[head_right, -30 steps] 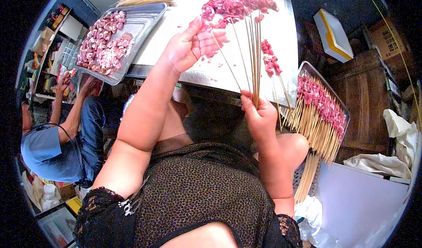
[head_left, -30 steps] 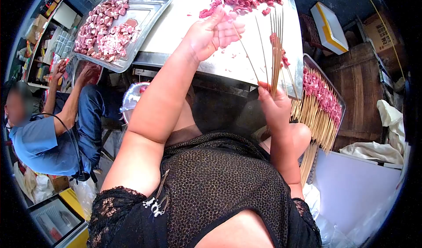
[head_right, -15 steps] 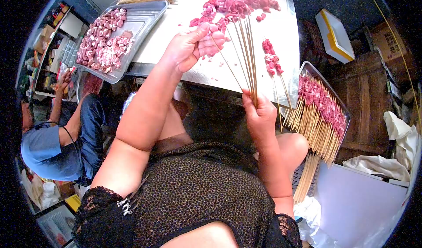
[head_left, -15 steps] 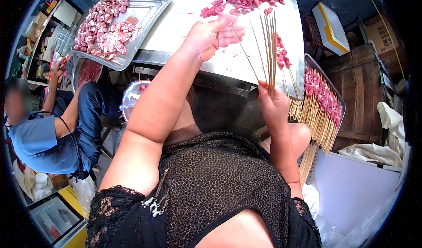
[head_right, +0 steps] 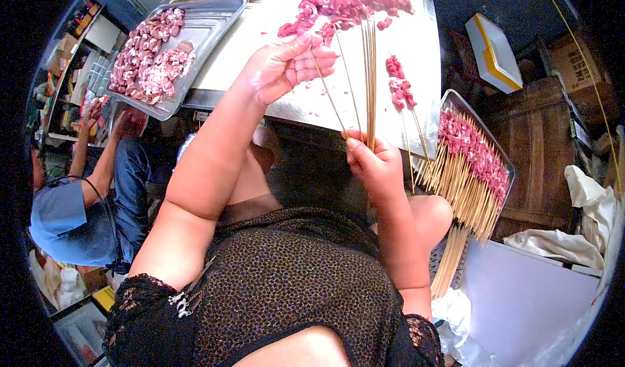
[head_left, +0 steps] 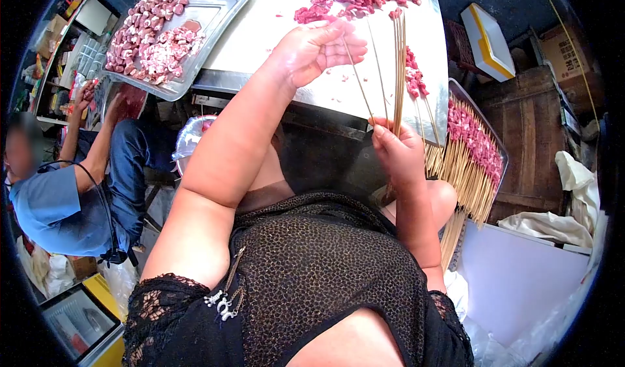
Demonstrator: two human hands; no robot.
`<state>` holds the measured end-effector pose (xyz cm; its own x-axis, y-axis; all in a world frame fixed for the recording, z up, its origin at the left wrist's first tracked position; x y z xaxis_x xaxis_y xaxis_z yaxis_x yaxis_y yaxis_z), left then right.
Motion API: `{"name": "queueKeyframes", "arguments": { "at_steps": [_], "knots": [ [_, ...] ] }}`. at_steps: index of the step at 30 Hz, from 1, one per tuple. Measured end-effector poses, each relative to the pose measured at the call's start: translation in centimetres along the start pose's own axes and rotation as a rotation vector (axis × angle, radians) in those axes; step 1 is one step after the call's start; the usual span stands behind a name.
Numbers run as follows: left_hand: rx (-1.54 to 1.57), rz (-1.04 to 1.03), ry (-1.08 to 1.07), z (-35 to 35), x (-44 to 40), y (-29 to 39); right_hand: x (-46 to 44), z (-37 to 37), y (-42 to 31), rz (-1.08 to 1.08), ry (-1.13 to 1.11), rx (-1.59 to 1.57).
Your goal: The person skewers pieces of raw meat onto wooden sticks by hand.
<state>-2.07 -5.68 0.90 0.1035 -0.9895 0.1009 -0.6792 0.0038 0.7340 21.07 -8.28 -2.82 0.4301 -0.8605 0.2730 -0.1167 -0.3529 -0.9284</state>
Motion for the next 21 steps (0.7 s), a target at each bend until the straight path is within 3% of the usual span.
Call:
{"name": "queueKeyframes", "arguments": {
  "at_steps": [3, 5, 6, 8, 9, 12, 21],
  "knots": [
    [-0.006, 0.02, -0.001, -0.1, 0.1, 0.2, 0.5, -0.6, -0.2, -0.044, -0.033, -0.042],
    [-0.058, 0.037, -0.007, -0.2, 0.3, 0.0, 0.8, -1.2, -0.1, 0.221, 0.155, 0.265],
    [-0.11, 0.053, -0.014, -0.4, 0.4, -0.2, 0.7, -1.5, -0.2, 0.22, 0.155, 0.266],
    [-0.094, 0.089, -0.037, -0.7, 0.3, -1.2, 0.7, -2.2, -1.4, 0.696, 0.258, 0.699],
    [-0.079, 0.125, -0.06, -0.9, 0.4, -1.6, 0.5, -1.8, -1.4, 0.532, 0.229, 0.633],
    [-0.086, 0.052, -0.053, -1.3, 0.4, -1.2, -0.3, -1.1, -1.5, 0.379, 0.229, 0.401],
    [0.066, -0.123, 0.098, -1.6, 0.6, -1.7, 0.5, -1.4, -1.0, 0.278, 0.139, 0.357]
  ]
}}
Point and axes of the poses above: each hand's wrist, its own x-axis away from the middle knuckle, its own z-axis out of the back of the hand, y = z × x, the point moved 2 cm from there along -x, towards the middle knuckle, and after that the axes turned 5 degrees about y, right-handed, at the moved point
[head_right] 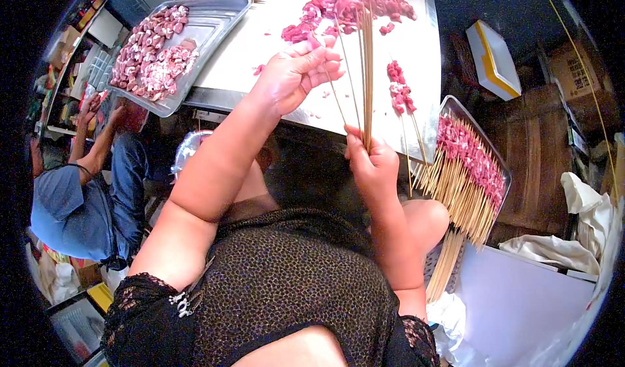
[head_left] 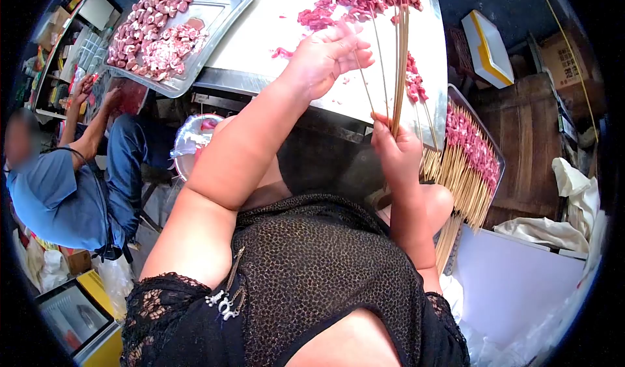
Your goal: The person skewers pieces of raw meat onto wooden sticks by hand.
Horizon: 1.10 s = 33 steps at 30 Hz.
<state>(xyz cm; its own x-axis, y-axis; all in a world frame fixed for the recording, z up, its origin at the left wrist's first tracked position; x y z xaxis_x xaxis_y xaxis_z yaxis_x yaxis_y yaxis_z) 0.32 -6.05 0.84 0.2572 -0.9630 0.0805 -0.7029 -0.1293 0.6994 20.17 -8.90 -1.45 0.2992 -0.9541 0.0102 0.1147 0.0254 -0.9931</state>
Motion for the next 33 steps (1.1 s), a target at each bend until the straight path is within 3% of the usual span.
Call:
{"name": "queueKeyframes", "arguments": {
  "at_steps": [5, 9, 11, 15, 24, 33],
  "knots": [
    [-0.011, -0.05, 0.011, 0.3, -0.3, 0.8, 0.9, 0.7, 0.6, -0.122, -0.097, -0.106],
    [-0.008, -0.018, -0.02, 0.3, -0.3, 1.4, 0.5, 1.8, 0.8, -0.049, -0.019, -0.031],
    [-0.017, -0.003, -0.029, 0.6, -0.5, 1.4, 0.4, 2.3, 0.2, 0.046, 0.033, 0.19],
    [-0.012, 0.022, -0.037, 0.8, -0.6, 1.2, -0.4, 2.9, 1.1, 0.118, 0.017, 0.169],
    [0.083, -0.115, 0.081, 0.2, -0.6, -0.3, -0.3, 1.1, 1.4, 0.046, 0.032, 0.092],
    [-0.033, -0.004, -0.008, 0.0, -0.5, -0.7, -0.9, 1.1, 0.7, 0.066, 0.026, 0.111]
  ]
}}
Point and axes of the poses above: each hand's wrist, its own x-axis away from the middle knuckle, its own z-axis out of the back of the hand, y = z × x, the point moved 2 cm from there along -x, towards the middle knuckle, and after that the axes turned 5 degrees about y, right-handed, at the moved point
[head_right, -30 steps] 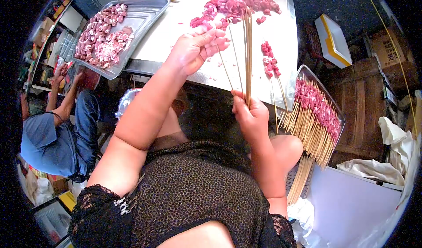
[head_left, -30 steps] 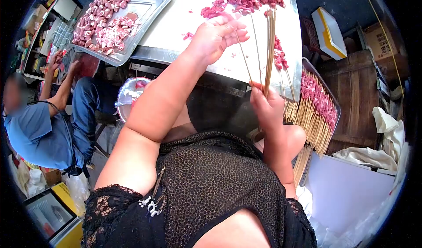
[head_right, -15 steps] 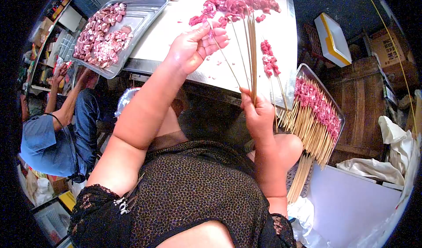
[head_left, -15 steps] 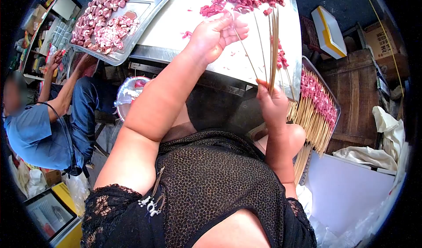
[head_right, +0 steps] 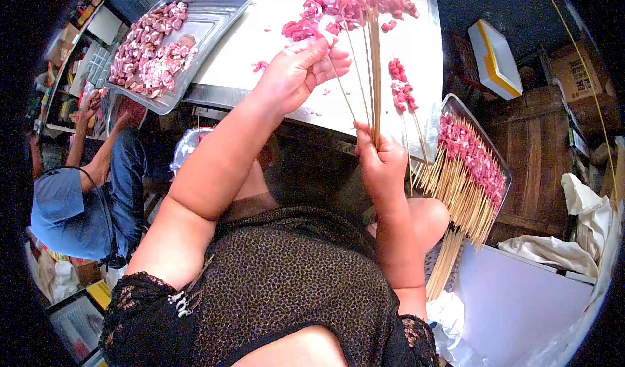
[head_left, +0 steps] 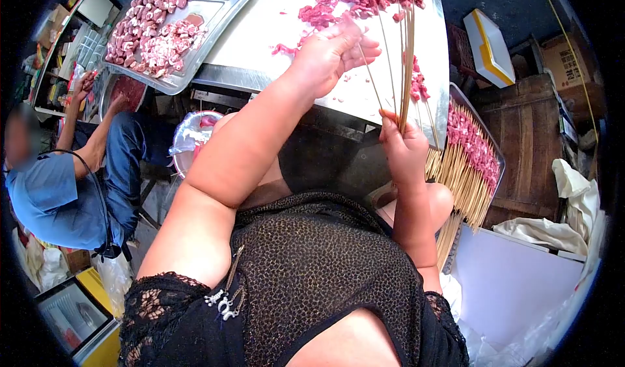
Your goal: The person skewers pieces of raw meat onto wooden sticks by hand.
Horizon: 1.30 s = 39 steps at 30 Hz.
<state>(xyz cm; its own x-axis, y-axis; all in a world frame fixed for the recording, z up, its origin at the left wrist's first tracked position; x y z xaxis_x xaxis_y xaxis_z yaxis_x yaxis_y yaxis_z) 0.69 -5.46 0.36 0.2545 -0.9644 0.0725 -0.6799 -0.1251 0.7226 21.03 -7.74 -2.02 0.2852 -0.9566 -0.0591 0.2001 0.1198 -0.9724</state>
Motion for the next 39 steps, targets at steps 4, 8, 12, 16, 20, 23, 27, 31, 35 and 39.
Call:
{"name": "queueKeyframes", "arguments": {
  "at_steps": [4, 8, 12, 16, 20, 23, 27, 31, 35, 39],
  "knots": [
    [-0.092, 0.071, -0.047, 0.6, -0.1, 0.8, 0.3, 0.3, -0.1, -0.032, 0.015, -0.036],
    [0.062, -0.02, -0.038, 1.3, -0.9, 1.3, 0.6, 0.5, 0.6, -0.027, -0.004, -0.076],
    [-0.028, -0.022, 0.049, 1.1, -0.4, 1.5, 0.7, 0.6, 0.6, -0.019, -0.012, -0.025],
    [-0.023, -0.011, 0.067, 1.0, -0.4, 1.1, 0.8, 0.7, 0.3, -0.037, -0.017, 0.008],
    [0.029, -0.009, 0.098, 0.8, -0.2, 1.1, 0.5, 0.6, 0.3, -0.043, -0.008, 0.035],
    [0.042, 0.007, 0.081, 0.8, 0.0, 1.2, 0.2, 0.4, -0.1, -0.009, -0.005, 0.118],
    [0.064, 0.04, 0.064, 0.6, 0.1, 1.3, -0.1, 0.1, -0.1, -0.024, -0.051, 0.013],
    [0.066, 0.037, 0.001, 0.6, 0.0, 1.5, -0.1, -0.2, -0.4, -0.08, -0.058, -0.111],
    [-0.005, -0.062, 0.062, 0.7, 0.0, 1.9, 0.0, -0.1, -0.3, -0.089, -0.061, -0.121],
    [0.013, -0.063, 0.114, 1.3, -0.5, 1.9, 0.3, 0.0, -0.1, -0.043, -0.066, -0.049]
  ]
}}
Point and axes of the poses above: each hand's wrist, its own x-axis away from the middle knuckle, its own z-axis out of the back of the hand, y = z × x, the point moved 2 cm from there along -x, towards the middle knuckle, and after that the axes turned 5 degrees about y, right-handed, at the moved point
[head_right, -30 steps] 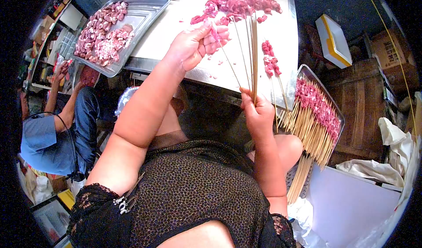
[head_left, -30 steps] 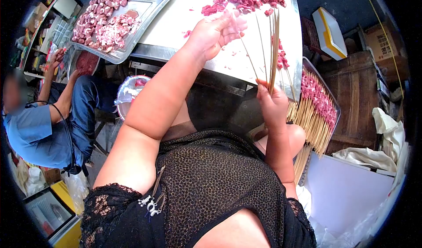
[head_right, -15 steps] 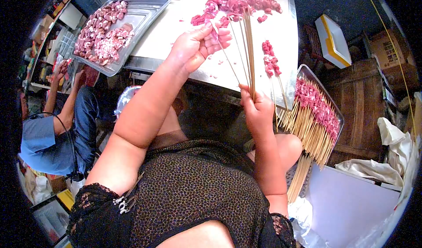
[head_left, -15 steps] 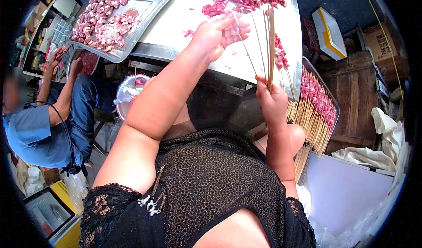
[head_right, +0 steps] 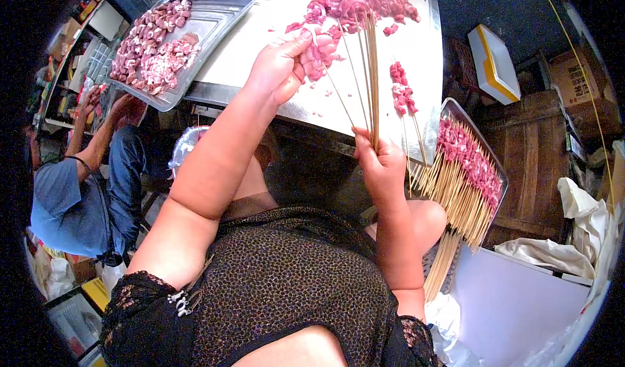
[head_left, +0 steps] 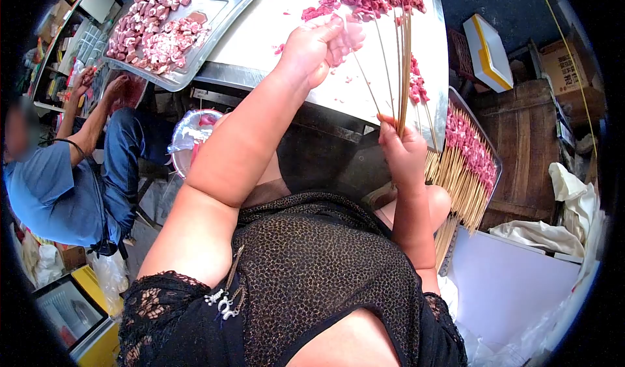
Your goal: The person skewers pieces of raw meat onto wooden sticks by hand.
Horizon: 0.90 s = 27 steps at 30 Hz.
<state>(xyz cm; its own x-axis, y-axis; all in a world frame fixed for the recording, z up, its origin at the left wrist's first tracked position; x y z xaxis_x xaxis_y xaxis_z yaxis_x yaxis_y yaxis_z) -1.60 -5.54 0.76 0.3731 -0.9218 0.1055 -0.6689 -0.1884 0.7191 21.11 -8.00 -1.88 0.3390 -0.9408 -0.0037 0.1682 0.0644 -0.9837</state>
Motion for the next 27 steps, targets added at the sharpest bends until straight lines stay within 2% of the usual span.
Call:
{"name": "queueKeyframes", "arguments": {
  "at_steps": [7, 11, 14, 26, 27],
  "knots": [
    [0.024, 0.101, -0.093, -0.2, 0.4, 0.1, 0.1, 0.5, -0.2, -0.007, 0.011, 0.011],
    [0.027, 0.082, -0.099, -0.4, 0.6, -0.1, -0.1, 0.4, 0.0, 0.021, 0.0, 0.007],
    [0.052, 0.094, -0.114, -0.6, 0.7, 0.0, -0.1, 0.1, -0.1, -0.042, -0.024, -0.02],
    [-0.027, 0.121, -0.179, -0.4, 0.6, -0.4, -0.6, -1.8, -0.8, -0.204, -0.088, -0.288],
    [0.035, 0.183, -0.214, -0.5, 0.5, -0.4, -0.9, -1.9, -0.7, -0.206, -0.071, -0.336]
  ]
}}
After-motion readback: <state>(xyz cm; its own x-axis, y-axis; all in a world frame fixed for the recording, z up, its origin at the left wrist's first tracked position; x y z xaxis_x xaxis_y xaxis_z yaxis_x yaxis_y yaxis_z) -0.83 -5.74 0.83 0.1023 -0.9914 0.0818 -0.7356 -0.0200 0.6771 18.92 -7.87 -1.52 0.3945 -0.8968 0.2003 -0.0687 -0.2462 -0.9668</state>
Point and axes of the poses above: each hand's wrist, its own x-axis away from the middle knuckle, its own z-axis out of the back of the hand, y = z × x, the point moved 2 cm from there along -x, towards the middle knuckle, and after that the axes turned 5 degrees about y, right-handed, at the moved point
